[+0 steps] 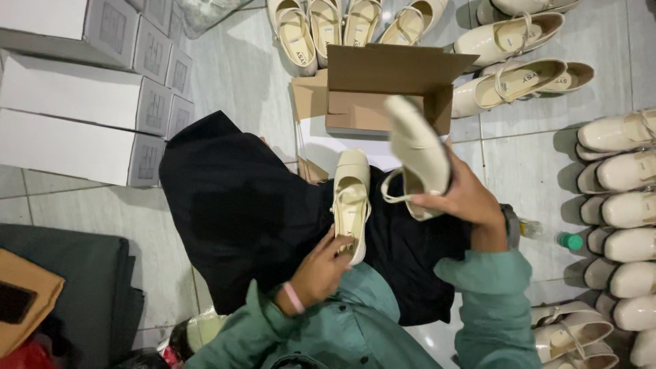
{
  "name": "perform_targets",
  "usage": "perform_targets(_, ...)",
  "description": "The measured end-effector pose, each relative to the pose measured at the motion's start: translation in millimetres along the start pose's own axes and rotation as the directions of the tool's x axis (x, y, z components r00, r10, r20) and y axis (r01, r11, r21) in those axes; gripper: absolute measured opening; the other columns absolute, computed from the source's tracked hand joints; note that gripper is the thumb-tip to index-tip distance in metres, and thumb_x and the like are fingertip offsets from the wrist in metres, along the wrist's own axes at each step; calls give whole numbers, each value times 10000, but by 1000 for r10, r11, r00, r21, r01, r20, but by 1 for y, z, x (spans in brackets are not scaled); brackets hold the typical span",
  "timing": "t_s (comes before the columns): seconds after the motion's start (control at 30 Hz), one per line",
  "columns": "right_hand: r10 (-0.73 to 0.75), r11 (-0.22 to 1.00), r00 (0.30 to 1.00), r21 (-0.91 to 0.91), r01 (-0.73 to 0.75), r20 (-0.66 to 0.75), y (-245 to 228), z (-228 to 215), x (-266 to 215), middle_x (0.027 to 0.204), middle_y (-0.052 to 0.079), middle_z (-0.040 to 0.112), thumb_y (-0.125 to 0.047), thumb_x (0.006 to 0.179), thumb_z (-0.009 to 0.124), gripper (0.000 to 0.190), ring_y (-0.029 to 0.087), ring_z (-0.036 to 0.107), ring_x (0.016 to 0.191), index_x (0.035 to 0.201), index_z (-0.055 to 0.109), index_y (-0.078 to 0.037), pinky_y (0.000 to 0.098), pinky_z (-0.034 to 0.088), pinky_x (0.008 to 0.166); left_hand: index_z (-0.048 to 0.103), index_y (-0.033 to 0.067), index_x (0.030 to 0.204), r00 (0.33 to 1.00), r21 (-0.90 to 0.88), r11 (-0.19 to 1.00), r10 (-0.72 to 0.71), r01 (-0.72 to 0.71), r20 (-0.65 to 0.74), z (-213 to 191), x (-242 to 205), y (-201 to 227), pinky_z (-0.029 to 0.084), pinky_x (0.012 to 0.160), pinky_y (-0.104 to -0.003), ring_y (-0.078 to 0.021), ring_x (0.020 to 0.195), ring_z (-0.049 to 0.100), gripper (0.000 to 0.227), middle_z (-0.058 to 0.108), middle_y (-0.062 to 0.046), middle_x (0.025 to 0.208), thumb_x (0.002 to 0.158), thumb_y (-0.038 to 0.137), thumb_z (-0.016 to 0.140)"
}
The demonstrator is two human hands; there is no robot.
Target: The person sits on the floor and wipes a pair of white flat shoes with a dark cloth, then places them into a cardboard box. They repeat the process with another pair of white shoes, wiping each shoe thoroughly before boxing them.
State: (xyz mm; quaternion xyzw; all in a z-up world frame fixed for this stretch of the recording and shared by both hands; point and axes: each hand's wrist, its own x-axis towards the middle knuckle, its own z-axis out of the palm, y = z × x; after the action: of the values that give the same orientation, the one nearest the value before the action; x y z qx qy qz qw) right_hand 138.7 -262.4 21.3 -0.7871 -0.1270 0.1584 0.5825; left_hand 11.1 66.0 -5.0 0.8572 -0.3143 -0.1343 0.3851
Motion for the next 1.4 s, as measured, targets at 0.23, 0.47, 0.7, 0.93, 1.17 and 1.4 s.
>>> perform_targets(0.23, -60, 987, 860, -96, 126, 507, -47, 34, 86, 1479, 150, 604, -342, 718, 905, 1046, 229, 628, 1259, 1595, 377, -123, 352, 479, 1060, 636, -15, 1196, 959, -696, 685, -14, 216, 284, -92, -32, -59, 419, 1136, -369, -273, 1349, 519, 284, 489, -137, 1423, 921, -17, 706)
perform_targets(0.47, 182, 977, 745, -201, -65, 642, -13, 82, 136, 1281, 108, 751, -384, 725, 884, 777, 201, 705, 1137, 1414, 615, -147, 324, 528, 993, 486, 11, 1322, 920, -709, 615, -371, 345, 126, -105, -43, -79, 502, 1104, -397, -256, 1299, 552, 503, 477, -135, 1346, 873, -42, 706)
perform_targets(0.7, 123, 976, 823, -216, 0, 555, -6, 72, 147, 1248, 104, 756, -370, 750, 844, 789, 193, 731, 1078, 1467, 567, -193, 335, 543, 959, 424, -20, 1483, 940, 367, 875, -235, 315, -246, -70, -22, -25, 422, 1066, -543, -503, 1312, 428, 1191, 401, -302, 1460, 491, 421, 913)
perform_targets(0.93, -75, 978, 922, -152, 142, 380, -18, 49, 136, 1263, 179, 721, -366, 765, 838, 835, 268, 722, 1082, 1505, 518, -148, 372, 533, 949, 441, 40, 1468, 960, 83, 963, -244, 256, -135, -71, -4, -27, 443, 1116, -446, -429, 1382, 451, 1002, 377, -218, 1566, 551, -60, 835)
perform_targets(1.17, 59, 929, 768, -317, 192, 638, -20, 97, 130, 1259, 165, 712, -554, 800, 756, 838, 368, 695, 1113, 1520, 504, -206, 402, 529, 958, 435, 94, 1495, 944, 19, 978, -196, 208, -265, -112, -17, -51, 459, 1131, -429, -413, 1399, 430, 979, 287, -181, 1539, 653, 47, 933)
perform_targets(1.4, 102, 941, 739, -306, 145, 666, -6, 109, 104, 1434, 201, 579, -620, 835, 695, 957, 369, 578, 1292, 1584, 353, -132, 414, 448, 1062, 417, 61, 1506, 960, 235, 957, -107, 170, -259, -110, 4, -37, 396, 1142, -521, -509, 1417, 376, 1145, 392, -299, 1511, 474, 94, 911)
